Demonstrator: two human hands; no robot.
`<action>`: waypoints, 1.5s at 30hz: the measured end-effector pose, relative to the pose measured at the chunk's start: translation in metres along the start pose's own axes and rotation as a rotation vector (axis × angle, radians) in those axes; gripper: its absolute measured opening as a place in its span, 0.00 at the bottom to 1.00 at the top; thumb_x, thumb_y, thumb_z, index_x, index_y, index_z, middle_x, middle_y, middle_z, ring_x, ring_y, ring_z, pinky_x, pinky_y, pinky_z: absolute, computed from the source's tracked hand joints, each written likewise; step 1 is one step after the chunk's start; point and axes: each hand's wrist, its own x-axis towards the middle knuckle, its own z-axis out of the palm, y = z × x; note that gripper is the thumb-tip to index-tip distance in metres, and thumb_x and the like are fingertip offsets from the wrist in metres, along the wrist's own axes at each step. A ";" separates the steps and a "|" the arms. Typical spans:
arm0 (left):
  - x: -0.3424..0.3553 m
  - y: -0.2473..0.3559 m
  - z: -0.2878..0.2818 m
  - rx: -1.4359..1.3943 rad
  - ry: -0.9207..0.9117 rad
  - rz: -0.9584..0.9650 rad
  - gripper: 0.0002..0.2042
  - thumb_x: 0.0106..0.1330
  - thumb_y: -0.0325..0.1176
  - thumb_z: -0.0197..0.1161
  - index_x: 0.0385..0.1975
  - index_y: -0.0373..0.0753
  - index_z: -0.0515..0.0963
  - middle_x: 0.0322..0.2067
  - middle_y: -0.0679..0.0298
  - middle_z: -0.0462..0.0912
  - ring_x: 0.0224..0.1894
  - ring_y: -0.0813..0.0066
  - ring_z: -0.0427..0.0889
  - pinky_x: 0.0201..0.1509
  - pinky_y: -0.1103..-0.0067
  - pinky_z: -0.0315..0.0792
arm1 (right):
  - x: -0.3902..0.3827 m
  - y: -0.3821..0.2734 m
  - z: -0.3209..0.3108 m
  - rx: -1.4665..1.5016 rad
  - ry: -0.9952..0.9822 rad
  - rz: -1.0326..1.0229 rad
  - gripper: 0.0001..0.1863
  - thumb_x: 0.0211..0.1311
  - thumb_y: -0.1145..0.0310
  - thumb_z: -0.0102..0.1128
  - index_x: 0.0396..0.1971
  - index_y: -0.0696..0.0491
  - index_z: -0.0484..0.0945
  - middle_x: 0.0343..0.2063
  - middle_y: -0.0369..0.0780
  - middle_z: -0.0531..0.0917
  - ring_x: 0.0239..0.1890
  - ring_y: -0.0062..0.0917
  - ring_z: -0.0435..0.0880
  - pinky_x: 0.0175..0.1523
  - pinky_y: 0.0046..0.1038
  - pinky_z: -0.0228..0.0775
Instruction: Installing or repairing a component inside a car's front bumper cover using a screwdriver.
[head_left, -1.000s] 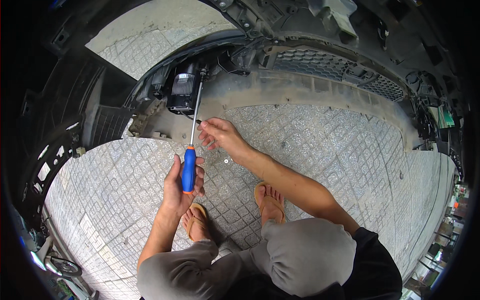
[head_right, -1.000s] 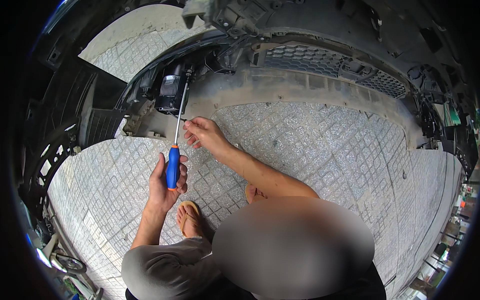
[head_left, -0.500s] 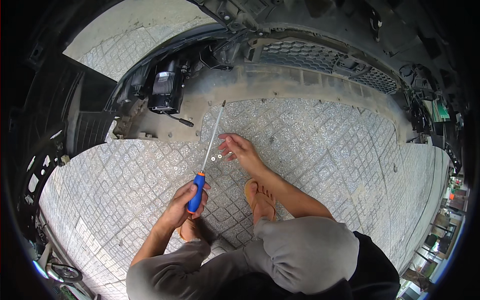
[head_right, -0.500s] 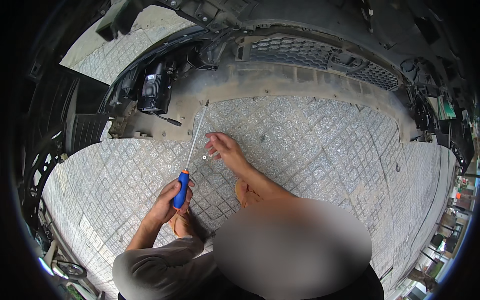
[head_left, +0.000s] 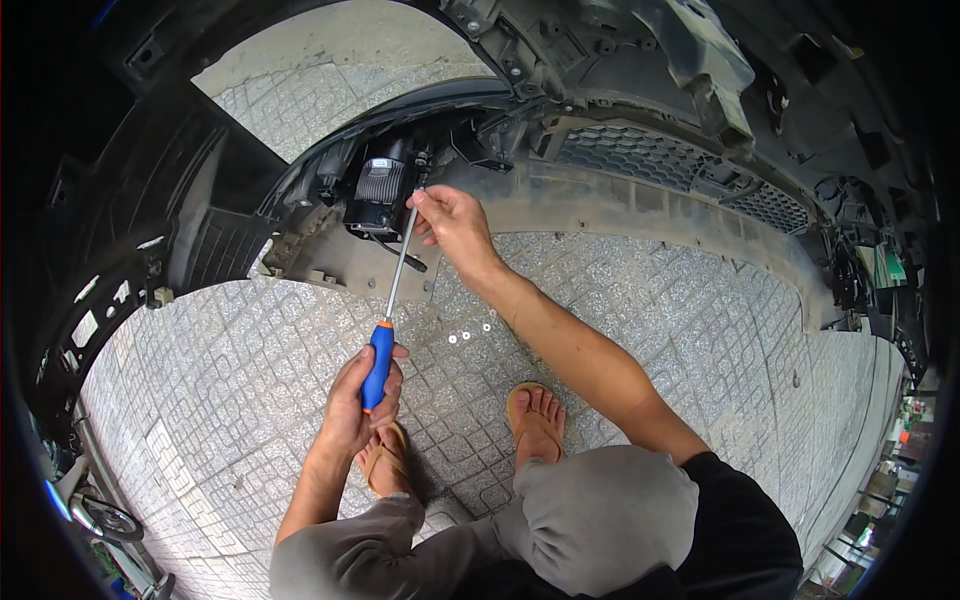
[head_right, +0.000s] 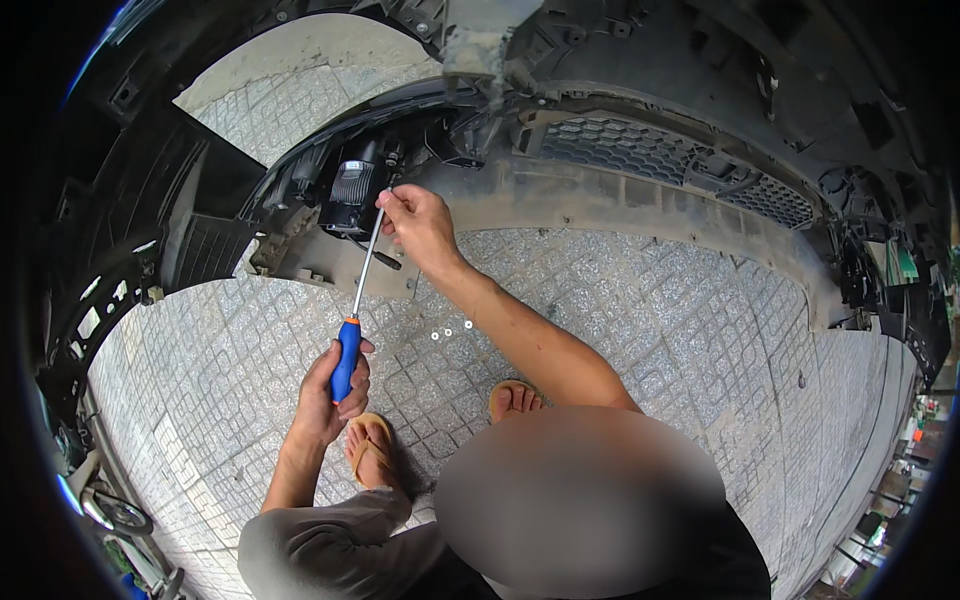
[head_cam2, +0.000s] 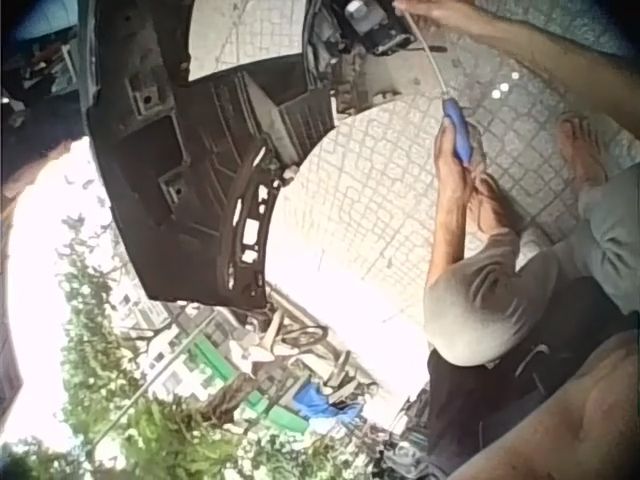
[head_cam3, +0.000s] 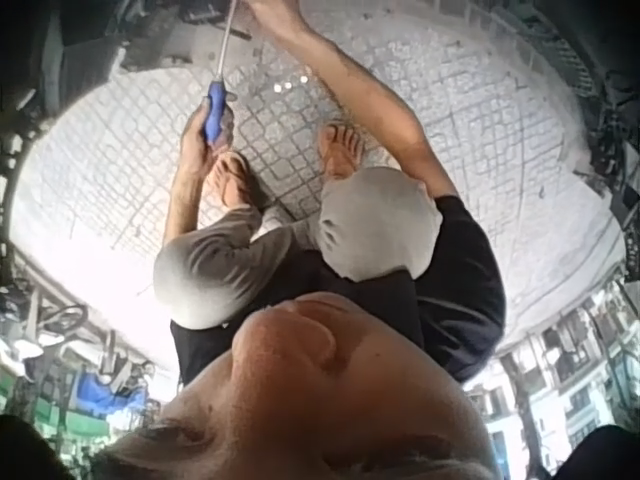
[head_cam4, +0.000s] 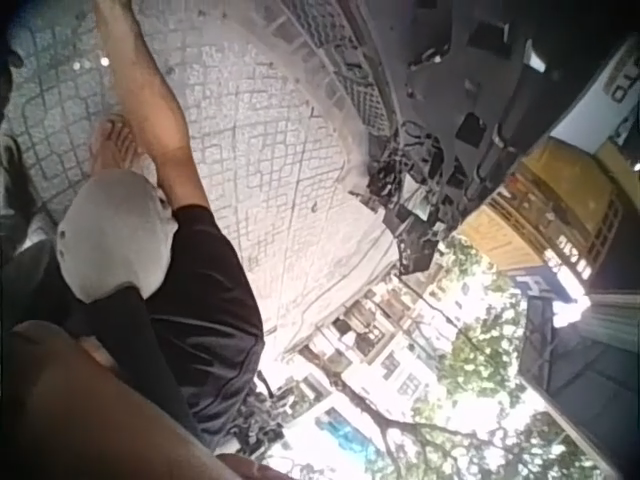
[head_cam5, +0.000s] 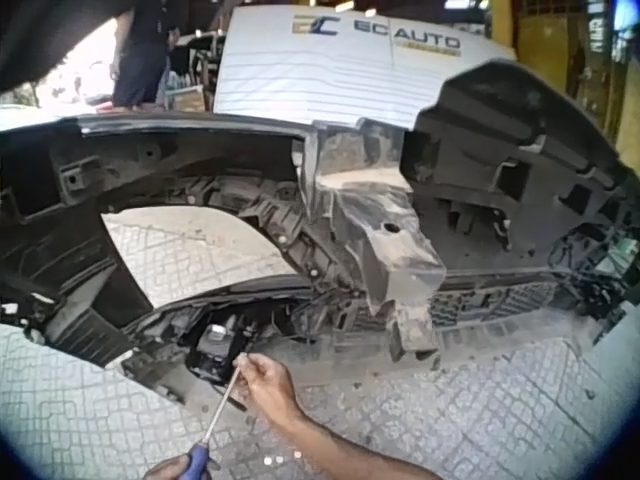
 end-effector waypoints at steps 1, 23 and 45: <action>0.001 0.002 0.002 -0.030 -0.008 -0.009 0.24 0.81 0.51 0.44 0.55 0.32 0.70 0.26 0.65 0.71 0.13 0.84 0.60 0.14 0.84 0.53 | 0.004 -0.001 0.001 -0.110 0.019 -0.036 0.17 0.75 0.56 0.57 0.38 0.57 0.81 0.25 0.34 0.82 0.25 0.16 0.80 0.30 0.22 0.72; 0.024 -0.004 0.000 -0.348 -0.126 -0.094 0.25 0.80 0.54 0.44 0.54 0.34 0.72 0.26 0.66 0.70 0.12 0.84 0.59 0.11 0.85 0.55 | 0.023 -0.008 -0.003 -0.149 -0.043 0.036 0.16 0.76 0.56 0.56 0.33 0.52 0.76 0.23 0.30 0.76 0.23 0.14 0.74 0.25 0.20 0.65; 0.041 -0.012 -0.016 -0.641 -0.277 -0.207 0.26 0.79 0.60 0.42 0.36 0.40 0.70 0.19 0.67 0.70 0.08 0.83 0.59 0.10 0.85 0.55 | 0.030 0.000 -0.002 -0.001 -0.032 0.022 0.16 0.74 0.57 0.60 0.29 0.51 0.75 0.19 0.28 0.72 0.19 0.11 0.69 0.23 0.17 0.56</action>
